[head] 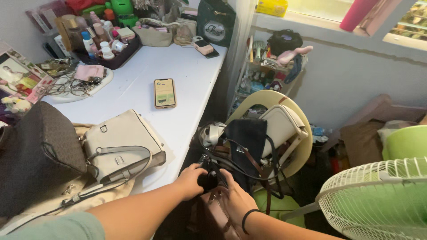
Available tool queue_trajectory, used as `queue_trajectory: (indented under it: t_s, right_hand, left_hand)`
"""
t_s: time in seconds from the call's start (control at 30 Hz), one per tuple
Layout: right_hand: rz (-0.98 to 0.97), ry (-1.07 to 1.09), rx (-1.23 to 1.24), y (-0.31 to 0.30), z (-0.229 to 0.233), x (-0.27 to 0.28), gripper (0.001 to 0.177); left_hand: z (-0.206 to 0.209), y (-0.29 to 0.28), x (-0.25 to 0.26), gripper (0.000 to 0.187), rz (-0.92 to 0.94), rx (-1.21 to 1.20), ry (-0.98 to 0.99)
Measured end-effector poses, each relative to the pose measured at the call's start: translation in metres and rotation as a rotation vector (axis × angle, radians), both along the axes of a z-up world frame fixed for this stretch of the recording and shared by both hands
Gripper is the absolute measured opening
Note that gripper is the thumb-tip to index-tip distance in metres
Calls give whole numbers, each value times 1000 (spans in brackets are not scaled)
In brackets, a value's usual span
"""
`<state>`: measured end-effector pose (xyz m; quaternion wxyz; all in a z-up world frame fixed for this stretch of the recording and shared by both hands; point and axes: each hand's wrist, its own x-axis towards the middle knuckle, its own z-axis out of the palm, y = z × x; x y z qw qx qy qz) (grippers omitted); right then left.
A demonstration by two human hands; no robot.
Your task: The person sorts several bags by hand, picking them up from a desk and floor area and hanging them one by one onto a white bag rack.
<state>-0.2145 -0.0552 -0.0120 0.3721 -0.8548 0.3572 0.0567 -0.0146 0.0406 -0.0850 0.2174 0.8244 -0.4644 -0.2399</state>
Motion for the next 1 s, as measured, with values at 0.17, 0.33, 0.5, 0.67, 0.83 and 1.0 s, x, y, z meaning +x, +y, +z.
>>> queue_trajectory:
  t_s: [0.17, 0.33, 0.5, 0.67, 0.83, 1.0]
  right_hand:
    - [43, -2, -65, 4, 5, -12, 53]
    - [-91, -13, -92, 16, 18, -15, 56]
    - [-118, 11, -77, 30, 28, -31, 56]
    - [-105, -31, -102, 56, 33, -52, 58]
    - [-233, -26, -59, 102, 51, -71, 62]
    - [-429, -21, 129, 148, 70, -106, 66]
  left_hand:
    - [-3, 9, -6, 62, -141, 30, 29]
    - [16, 13, -21, 107, 86, 26, 165]
    - [-18, 16, -21, 119, 189, 288, 261]
    - [-26, 39, -42, 70, 131, 507, 138]
    - [-2, 88, -93, 43, 193, 353, 239]
    - [13, 112, -128, 41, 180, 69, 218]
